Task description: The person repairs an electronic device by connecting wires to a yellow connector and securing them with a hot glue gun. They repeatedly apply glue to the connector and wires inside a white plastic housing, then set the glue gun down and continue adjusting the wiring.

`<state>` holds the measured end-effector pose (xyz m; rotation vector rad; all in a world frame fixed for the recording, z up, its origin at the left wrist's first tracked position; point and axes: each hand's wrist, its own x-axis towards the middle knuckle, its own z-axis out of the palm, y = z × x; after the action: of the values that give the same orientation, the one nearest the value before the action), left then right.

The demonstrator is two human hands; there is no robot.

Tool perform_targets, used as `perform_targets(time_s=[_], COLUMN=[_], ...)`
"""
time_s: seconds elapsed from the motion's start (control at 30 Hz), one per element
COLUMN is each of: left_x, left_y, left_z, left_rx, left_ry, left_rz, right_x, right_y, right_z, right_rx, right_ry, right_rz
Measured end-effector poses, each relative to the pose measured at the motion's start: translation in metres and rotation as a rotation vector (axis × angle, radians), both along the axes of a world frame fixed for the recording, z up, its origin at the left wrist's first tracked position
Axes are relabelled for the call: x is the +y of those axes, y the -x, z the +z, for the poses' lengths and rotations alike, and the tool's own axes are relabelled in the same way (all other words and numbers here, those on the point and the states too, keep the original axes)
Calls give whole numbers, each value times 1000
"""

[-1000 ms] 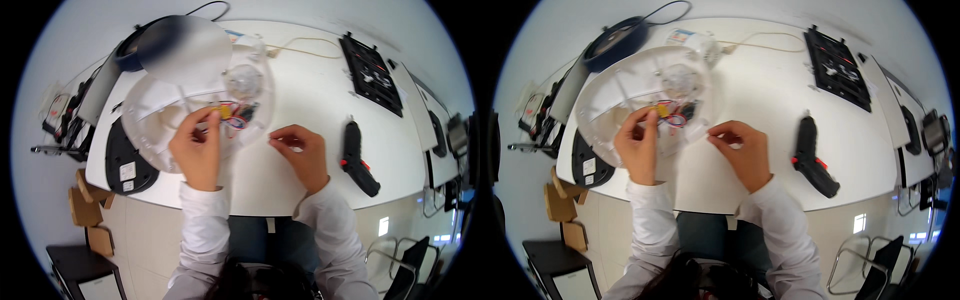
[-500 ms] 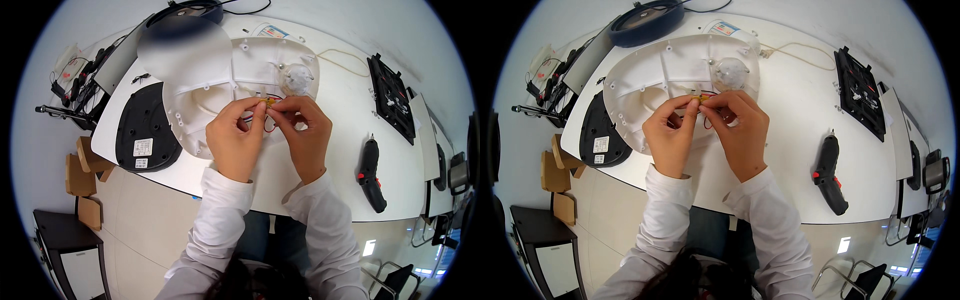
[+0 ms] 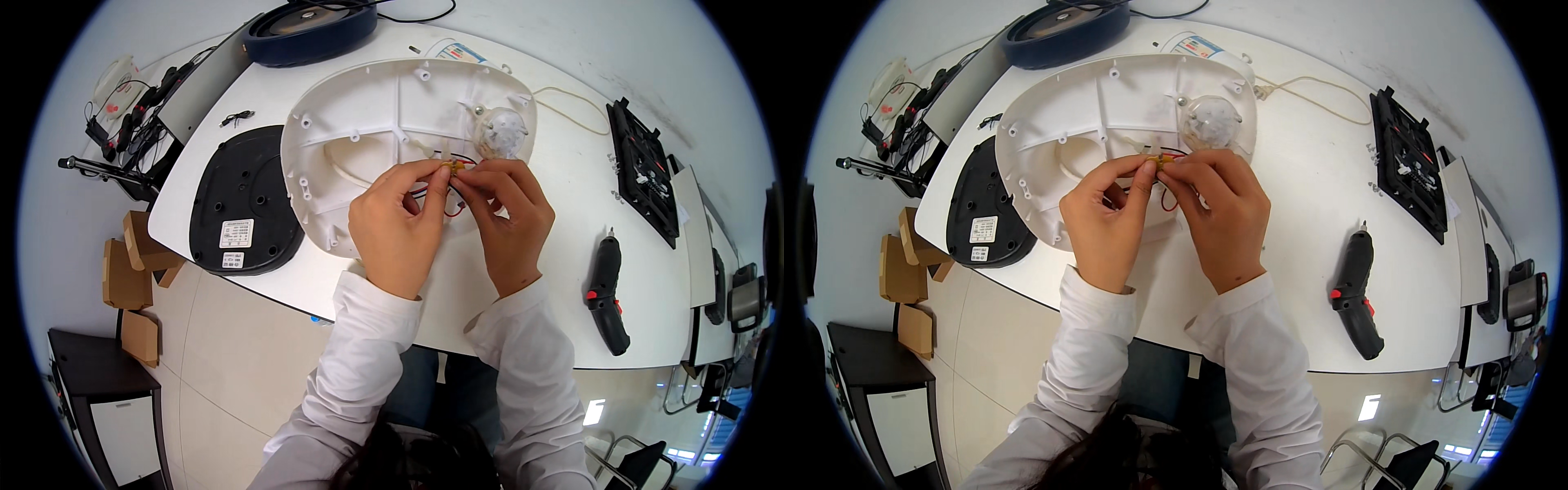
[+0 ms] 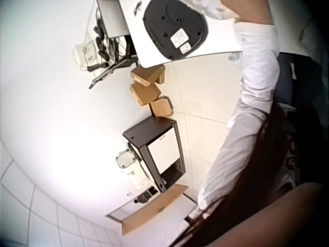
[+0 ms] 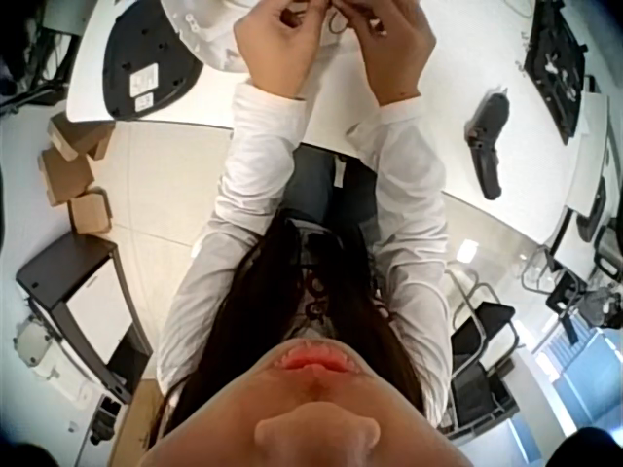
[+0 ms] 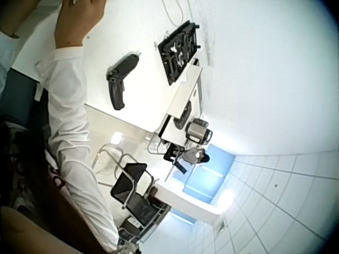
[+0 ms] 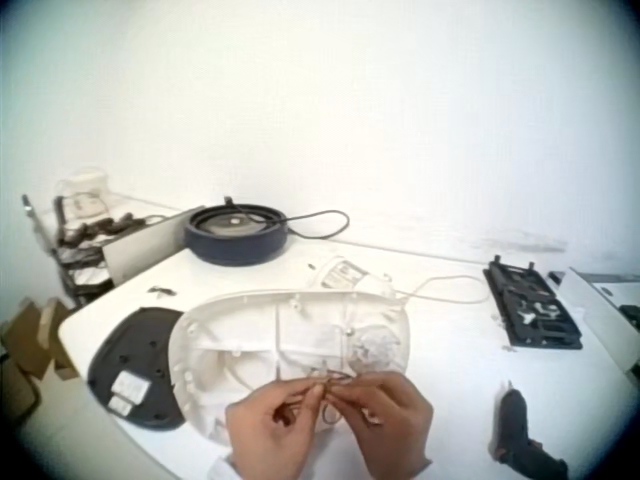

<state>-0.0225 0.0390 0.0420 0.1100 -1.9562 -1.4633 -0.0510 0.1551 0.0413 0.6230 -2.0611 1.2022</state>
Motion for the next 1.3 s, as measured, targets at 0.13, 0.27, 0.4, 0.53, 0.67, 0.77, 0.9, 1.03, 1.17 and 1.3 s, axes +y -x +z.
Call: perform_targets(time_s=[0.13, 0.27, 0.4, 0.53, 0.67, 0.77, 0.9, 1.03, 1.17, 1.3], left_x=[0, 0, 1, 1, 2, 2, 1, 1, 2, 2], left_y=[1, 1, 0, -1, -1, -1, 0, 0, -1, 0], left_z=[-2, -2, -1, -2, -1, -2, -3, -4, -4, -4], left_rx=[8, 1, 7, 1, 9, -3, -5, -11, -22, -18], left_ry=[-11, 1, -12, -20, -19, -32, -37, -49, -51, -51], left_rz=[0, 6, -14, -27, -32, -43, -51, -56, -78, -81], right_x=[2, 2, 1, 0, 1, -1, -2, 0, 2, 1], right_y=[2, 2, 1, 1, 3, 2, 0, 4, 8, 7], right_z=[-4, -5, -4, -5, -6, -4, -1, -6, -9, -9], right_rx=[140, 128, 102, 102, 138, 104, 50, 137, 176, 164], right_ry=[-71, -72, -62, -72, -70, -42, -8, -53, -69, -61], right_rz=[-18, -29, -42, -64, -83, -77, -55, -60, -77, -77])
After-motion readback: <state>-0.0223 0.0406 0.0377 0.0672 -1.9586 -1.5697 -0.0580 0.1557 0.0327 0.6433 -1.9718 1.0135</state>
